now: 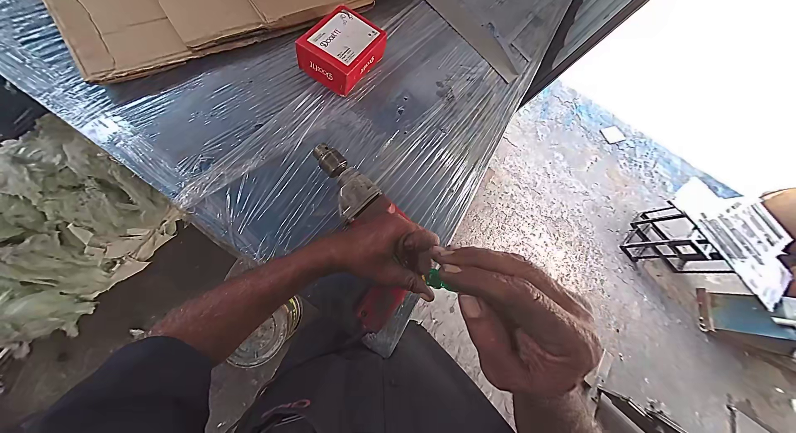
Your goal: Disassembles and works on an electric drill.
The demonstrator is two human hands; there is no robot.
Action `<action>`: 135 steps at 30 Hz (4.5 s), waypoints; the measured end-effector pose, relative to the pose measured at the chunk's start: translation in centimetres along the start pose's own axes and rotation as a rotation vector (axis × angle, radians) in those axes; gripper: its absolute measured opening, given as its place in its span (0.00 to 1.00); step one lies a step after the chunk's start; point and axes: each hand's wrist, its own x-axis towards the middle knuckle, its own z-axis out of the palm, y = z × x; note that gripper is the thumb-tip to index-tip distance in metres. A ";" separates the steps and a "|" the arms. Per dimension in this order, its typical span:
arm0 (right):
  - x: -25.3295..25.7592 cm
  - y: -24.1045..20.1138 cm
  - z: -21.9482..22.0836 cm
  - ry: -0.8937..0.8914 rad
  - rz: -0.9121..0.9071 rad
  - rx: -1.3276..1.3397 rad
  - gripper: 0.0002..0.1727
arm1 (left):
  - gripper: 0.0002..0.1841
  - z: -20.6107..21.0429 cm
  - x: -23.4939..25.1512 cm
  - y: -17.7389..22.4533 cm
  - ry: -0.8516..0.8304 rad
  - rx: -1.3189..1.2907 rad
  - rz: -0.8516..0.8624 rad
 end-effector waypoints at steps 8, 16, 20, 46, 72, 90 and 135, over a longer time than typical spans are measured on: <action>-0.2 0.4 0.4 0.152 0.080 -0.054 0.09 | 0.11 0.0 0.1 -0.4 -0.038 -0.080 0.028; -0.2 0.4 -0.9 -0.012 0.065 0.085 0.16 | 0.09 -0.1 0.1 -0.1 -0.042 -0.071 -0.002; -0.3 0.9 -0.6 -0.049 0.062 0.055 0.23 | 0.11 -0.1 0.1 -0.3 -0.019 -0.054 -0.004; 0.0 0.0 0.8 0.181 0.118 -0.085 0.13 | 0.11 -0.8 -0.1 -0.2 -0.083 0.015 0.009; 0.2 0.3 1.0 0.197 0.064 -0.062 0.11 | 0.15 -0.4 0.1 0.0 -0.021 -0.046 -0.049; 0.6 0.3 0.6 0.223 0.081 -0.019 0.12 | 0.11 -0.2 0.0 -0.5 -0.008 -0.229 0.017; 0.2 1.5 0.5 0.084 0.112 0.112 0.14 | 0.17 -1.2 -0.2 -1.1 -0.056 -0.181 0.048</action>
